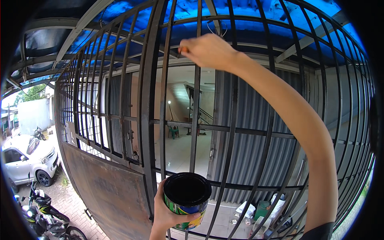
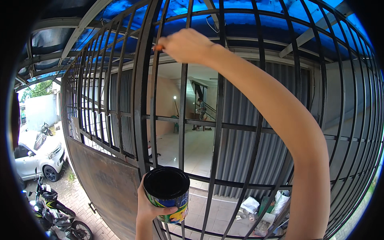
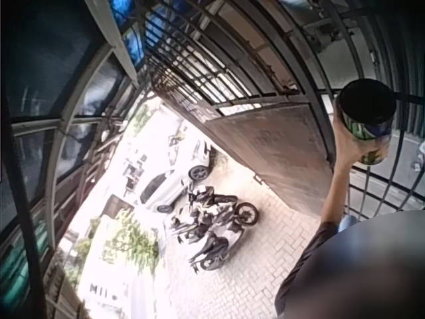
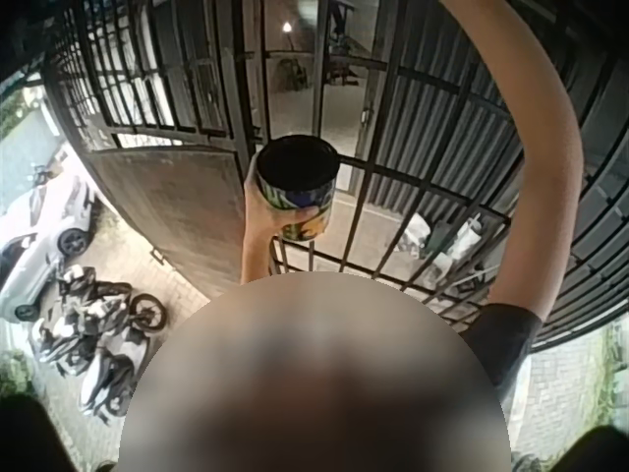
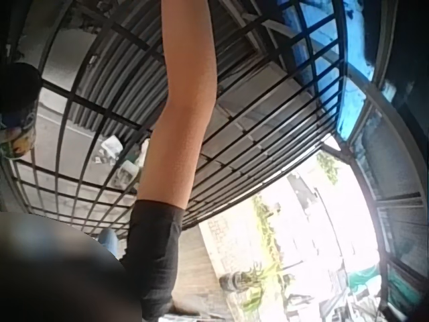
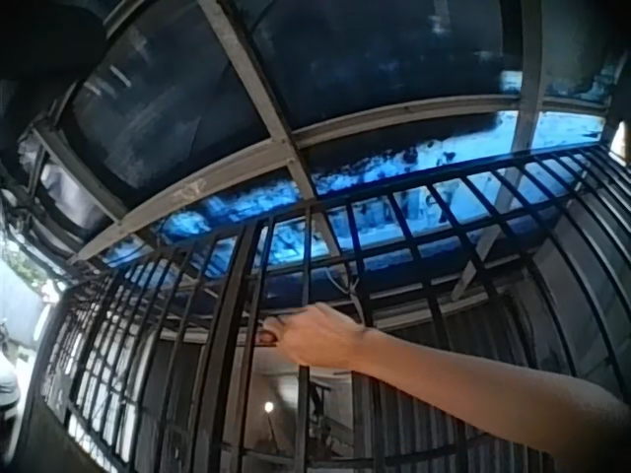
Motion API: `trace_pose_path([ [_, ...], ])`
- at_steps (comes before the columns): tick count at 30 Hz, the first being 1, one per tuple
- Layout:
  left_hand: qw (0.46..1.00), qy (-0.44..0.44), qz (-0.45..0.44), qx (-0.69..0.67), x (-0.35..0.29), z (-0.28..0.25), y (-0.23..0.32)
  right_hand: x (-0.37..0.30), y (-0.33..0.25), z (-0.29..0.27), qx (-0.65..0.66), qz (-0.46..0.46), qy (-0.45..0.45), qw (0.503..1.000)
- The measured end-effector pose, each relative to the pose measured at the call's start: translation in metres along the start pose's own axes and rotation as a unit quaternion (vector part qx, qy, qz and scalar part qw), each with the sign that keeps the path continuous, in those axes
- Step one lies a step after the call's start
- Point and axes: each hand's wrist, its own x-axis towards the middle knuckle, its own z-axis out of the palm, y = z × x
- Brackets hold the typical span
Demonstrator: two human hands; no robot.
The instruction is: The person paints a metal gate with a paint brush, applying paint from a paint can.
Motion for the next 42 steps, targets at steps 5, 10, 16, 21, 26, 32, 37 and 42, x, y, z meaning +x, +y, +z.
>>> trace_pose_path([
  [5, 1.000, 0.010, 0.000, 0.003, -0.001, -0.006, 0.002, -0.022, -0.067, 0.004, 0.012, -0.127, -0.198, 0.972],
  [10, 1.000, -0.002, 0.000, 0.002, -0.002, 0.001, 0.002, -0.027, -0.051, 0.000, 0.167, -0.019, -0.166, 0.972],
  [16, 1.000, -0.011, 0.004, 0.009, -0.003, 0.002, 0.004, -0.009, 0.003, -0.002, 0.072, 0.109, -0.040, 0.991],
  [21, 1.000, -0.010, -0.003, 0.002, -0.004, 0.003, 0.007, -0.009, -0.022, 0.008, -0.050, 0.036, 0.007, 0.998],
  [26, 1.000, 0.000, 0.007, 0.004, -0.006, 0.003, 0.004, -0.038, -0.075, 0.008, 0.004, -0.036, -0.137, 0.990],
  [32, 1.000, -0.016, 0.006, 0.001, -0.007, 0.010, 0.007, -0.041, -0.059, 0.004, 0.228, 0.110, -0.105, 0.962],
  [37, 1.000, -0.014, 0.004, -0.006, -0.006, 0.011, 0.007, -0.006, -0.054, -0.004, 0.396, 0.301, -0.173, 0.850],
  [42, 1.000, -0.014, 0.012, 0.008, -0.007, 0.010, 0.006, 0.003, -0.029, 0.011, 0.291, 0.285, -0.095, 0.908],
])
